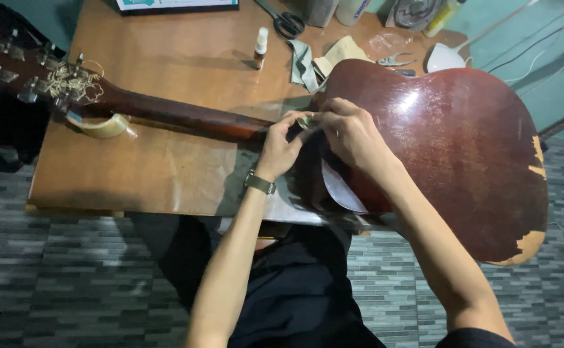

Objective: The person is sanding the back of an acoustic guitar body and then the neck using a piece of sandpaper to prepare the surface for refinishing.

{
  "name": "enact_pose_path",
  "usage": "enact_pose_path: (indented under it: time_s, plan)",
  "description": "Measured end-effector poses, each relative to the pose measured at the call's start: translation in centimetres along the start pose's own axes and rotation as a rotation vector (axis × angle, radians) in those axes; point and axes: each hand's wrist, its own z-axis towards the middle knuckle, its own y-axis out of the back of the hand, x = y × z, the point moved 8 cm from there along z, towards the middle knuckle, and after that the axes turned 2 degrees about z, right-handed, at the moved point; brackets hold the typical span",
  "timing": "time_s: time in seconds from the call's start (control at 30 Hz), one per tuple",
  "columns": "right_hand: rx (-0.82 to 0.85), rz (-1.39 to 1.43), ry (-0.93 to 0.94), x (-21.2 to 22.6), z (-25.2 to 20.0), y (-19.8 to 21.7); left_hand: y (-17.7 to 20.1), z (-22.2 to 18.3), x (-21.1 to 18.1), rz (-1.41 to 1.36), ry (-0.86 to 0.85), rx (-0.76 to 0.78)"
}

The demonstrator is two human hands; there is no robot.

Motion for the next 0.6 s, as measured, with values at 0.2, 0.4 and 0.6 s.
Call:
enact_pose_path:
  time_s: [0.2,0.4,0.6]
  plan:
    - [-0.051,0.047,0.018,0.7,0.5,0.4,-0.2,0.3,0.1,0.020,0.000,0.018]
    - [-0.085,0.006,-0.002,-1.4,0.3,-0.7,0.1,-0.3,2.0,0.055,-0.001,-0.018]
    - [-0.071,-0.016,0.016,2.4,-0.7,0.2,0.1,-0.2,-0.1,0.035,0.005,-0.009]
